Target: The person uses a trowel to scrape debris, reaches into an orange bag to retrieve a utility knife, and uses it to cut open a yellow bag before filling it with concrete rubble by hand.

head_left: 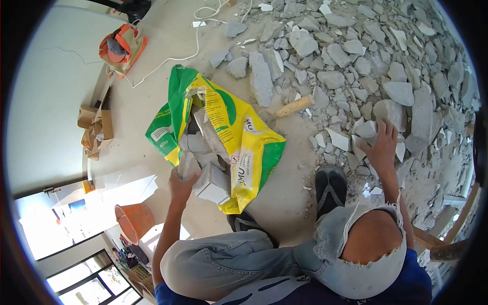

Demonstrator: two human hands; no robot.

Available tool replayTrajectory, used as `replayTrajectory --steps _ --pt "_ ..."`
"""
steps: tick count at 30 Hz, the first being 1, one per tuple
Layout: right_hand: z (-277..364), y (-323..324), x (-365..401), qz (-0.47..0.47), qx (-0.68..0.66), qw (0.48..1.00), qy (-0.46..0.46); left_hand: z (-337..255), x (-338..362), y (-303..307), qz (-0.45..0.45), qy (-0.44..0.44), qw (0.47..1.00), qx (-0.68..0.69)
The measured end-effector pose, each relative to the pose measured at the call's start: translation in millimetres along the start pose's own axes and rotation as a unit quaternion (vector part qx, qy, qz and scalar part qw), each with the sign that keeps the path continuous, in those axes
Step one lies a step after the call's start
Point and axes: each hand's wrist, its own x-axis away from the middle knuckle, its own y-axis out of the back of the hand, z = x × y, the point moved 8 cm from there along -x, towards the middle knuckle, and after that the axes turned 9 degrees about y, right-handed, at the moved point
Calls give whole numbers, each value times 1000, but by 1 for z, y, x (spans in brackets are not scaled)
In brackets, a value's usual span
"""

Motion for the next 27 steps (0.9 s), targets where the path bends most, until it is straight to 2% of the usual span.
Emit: replayTrajectory --steps 3,6,10,12,13,16,19,23,25,26,27 --pt "2 1 -9 -39 -11 999 24 -4 4 11 -6 55 996 67" --pt "15 6 -10 -47 -9 994 97 0 4 28 -16 16 995 100" --pt "-1 -1 -5 18 -95 995 12 -39 39 36 -16 -106 986 128" --pt "-4 12 -5 -36 -126 991 1 -61 56 42 -6 -148 976 159" --pt "-2 21 -7 -63 -142 988 -5 -69 60 48 -10 -118 977 177" --pt "25 50 -27 -115 -273 955 -27 -67 48 46 -73 -159 923 342" --pt "107 96 -60 -95 -289 951 55 -62 40 20 -27 -156 901 405" --pt "242 133 -92 10 -396 883 252 -67 51 23 20 -160 955 250" --pt "308 133 -104 102 -431 844 303 -52 43 19 59 -143 962 224" --pt "336 127 -112 127 -415 847 306 -43 37 17 77 -135 965 211" --pt "362 117 -119 153 -399 849 310 -34 28 20 39 -142 964 221"
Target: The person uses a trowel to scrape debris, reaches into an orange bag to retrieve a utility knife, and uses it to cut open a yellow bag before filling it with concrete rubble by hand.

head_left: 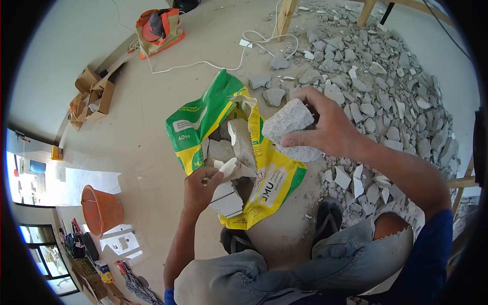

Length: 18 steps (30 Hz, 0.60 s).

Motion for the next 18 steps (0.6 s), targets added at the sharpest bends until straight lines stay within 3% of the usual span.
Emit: replayTrajectory --steps 2,5,8,11,12,15,16,18 --pt "-8 -39 -42 52 5 999 7 26 -12 11 -76 -25 997 4" --pt "-14 -86 -94 31 82 996 18 19 -17 19 -268 -140 924 -235" --pt "-19 -135 -121 19 87 994 71 41 -44 19 -191 -15 944 -270" --pt "-8 -177 -121 71 88 974 197 68 -63 28 -154 59 946 -278" --pt "0 -190 -119 136 102 960 222 77 -69 33 -144 77 947 -277" --pt "2 -220 -116 219 114 911 330 73 -70 67 -160 72 981 -85" --pt "2 -225 -117 225 176 891 352 70 -68 80 -196 70 978 -2" --pt "-2 -222 -124 227 192 909 291 61 -74 108 -216 99 966 99"
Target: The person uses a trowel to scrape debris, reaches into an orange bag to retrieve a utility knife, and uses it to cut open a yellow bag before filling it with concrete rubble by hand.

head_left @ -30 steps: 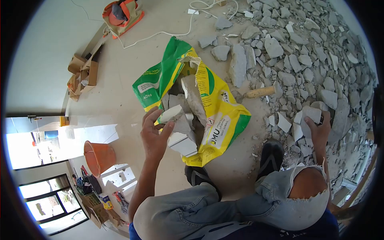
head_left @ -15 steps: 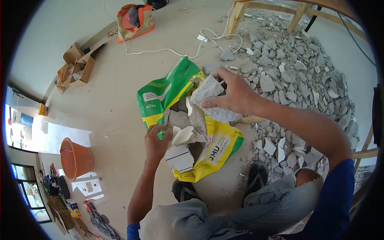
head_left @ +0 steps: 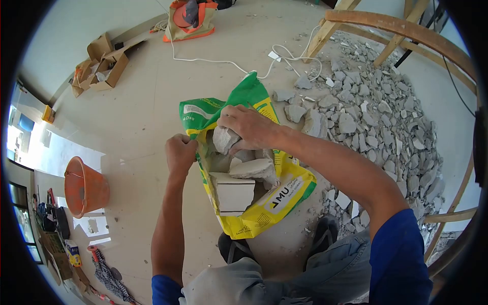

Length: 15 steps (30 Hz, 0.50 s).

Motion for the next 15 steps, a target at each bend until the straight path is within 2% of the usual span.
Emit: replayTrajectory --steps 2,4,5,9,13,15 --pt "-1 2 0 -16 -22 999 -42 -20 -17 17 25 35 989 138" --pt "0 7 10 -71 -65 993 -64 -20 -36 15 22 52 983 172" --pt "-1 2 17 -52 -63 993 -86 -21 -43 11 23 57 980 187" --pt "4 -24 65 56 -13 982 -181 -19 -46 -13 10 49 988 147" --pt "14 -56 102 165 7 957 -240 -2 -18 -23 12 -35 999 20" --pt "15 -59 100 169 16 958 -230 11 0 -25 -6 -95 994 -61"
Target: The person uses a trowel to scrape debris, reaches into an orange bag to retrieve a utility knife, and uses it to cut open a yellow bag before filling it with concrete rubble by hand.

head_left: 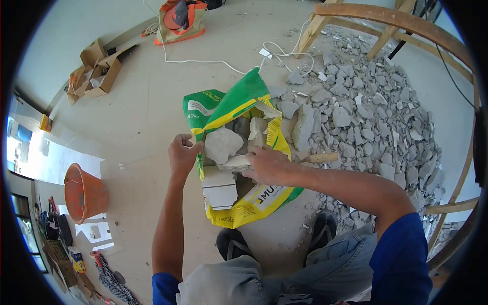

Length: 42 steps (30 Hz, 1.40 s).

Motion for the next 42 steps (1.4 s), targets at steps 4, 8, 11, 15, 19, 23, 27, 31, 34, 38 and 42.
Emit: replayTrajectory --steps 4,8,11,15,19,23,27,31,34,38,42 --pt "13 2 -4 -7 44 998 49 25 23 -5 -7 6 998 -60" --pt "24 10 6 -123 105 982 103 38 37 -7 28 50 996 -68" --pt "30 16 15 -190 138 963 135 55 58 -13 91 108 989 -43" --pt "25 1 7 -147 112 974 131 97 122 -12 79 279 935 205" --pt "53 53 32 -149 98 972 150 169 200 -18 31 340 874 345" --pt "53 115 35 -127 113 983 66 141 228 -11 54 330 906 261" --pt "-17 137 0 15 -1 973 -232 136 216 -22 67 337 887 308" --pt "-98 101 -32 -113 -162 930 -311 140 201 -29 80 326 898 286" --pt "-100 99 -29 -309 -80 882 -346 131 206 -28 74 318 902 283" --pt "-93 84 -36 -239 -74 916 -313 131 216 -30 92 290 903 304" --pt "-55 85 -17 -178 52 969 -164 114 225 -27 104 322 892 299"
